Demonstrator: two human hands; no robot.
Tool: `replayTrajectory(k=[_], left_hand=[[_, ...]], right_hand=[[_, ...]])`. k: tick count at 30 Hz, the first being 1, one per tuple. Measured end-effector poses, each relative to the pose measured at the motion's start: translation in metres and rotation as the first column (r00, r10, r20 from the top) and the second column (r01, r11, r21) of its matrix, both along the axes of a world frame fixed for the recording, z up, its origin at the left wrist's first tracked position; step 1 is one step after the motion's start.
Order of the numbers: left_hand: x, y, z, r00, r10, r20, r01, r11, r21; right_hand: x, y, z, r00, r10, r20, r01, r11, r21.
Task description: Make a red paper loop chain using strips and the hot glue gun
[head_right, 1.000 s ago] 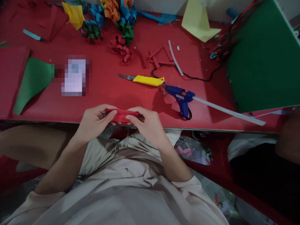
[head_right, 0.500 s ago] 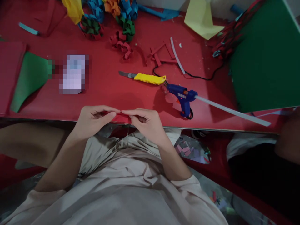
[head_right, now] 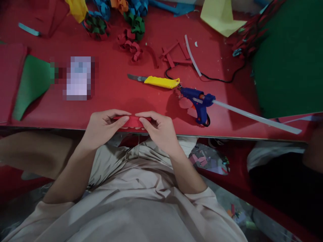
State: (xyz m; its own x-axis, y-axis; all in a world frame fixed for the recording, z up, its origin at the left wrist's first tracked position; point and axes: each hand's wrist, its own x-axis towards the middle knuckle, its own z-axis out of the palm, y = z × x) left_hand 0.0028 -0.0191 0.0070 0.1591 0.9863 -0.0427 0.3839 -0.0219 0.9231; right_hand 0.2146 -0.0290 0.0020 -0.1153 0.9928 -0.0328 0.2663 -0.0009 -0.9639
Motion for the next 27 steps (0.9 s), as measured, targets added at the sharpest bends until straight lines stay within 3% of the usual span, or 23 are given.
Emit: replayTrajectory(k=[8, 12, 20, 24, 27], left_hand=[[0.003, -0.001, -0.005, 0.999, 0.041, -0.025, -0.041, 0.999, 0.018], [0.002, -0.001, -0.007, 0.999, -0.002, -0.032, 0.004, 0.998, 0.061], [0.005, 0.000, 0.001, 0.997, -0.055, -0.047, 0.056, 0.998, 0.018], [0.000, 0.001, -0.001, 0.994, -0.063, -0.091, 0.067, 0.996, 0.050], [-0.009, 0.001, -0.003, 0.978, -0.155, -0.136, 0.167, 0.983, 0.078]], right_hand=[[-0.003, -0.001, 0.000, 1.000, 0.024, 0.000, -0.024, 1.000, 0.004], [-0.008, 0.000, -0.002, 0.995, 0.005, -0.097, -0.013, 0.996, -0.084], [-0.012, 0.000, -0.001, 1.000, 0.002, 0.015, -0.003, 1.000, 0.024], [-0.008, 0.003, 0.002, 0.999, 0.013, 0.052, -0.013, 1.000, 0.010], [-0.003, 0.006, 0.003, 1.000, 0.028, 0.010, -0.027, 0.998, -0.049]])
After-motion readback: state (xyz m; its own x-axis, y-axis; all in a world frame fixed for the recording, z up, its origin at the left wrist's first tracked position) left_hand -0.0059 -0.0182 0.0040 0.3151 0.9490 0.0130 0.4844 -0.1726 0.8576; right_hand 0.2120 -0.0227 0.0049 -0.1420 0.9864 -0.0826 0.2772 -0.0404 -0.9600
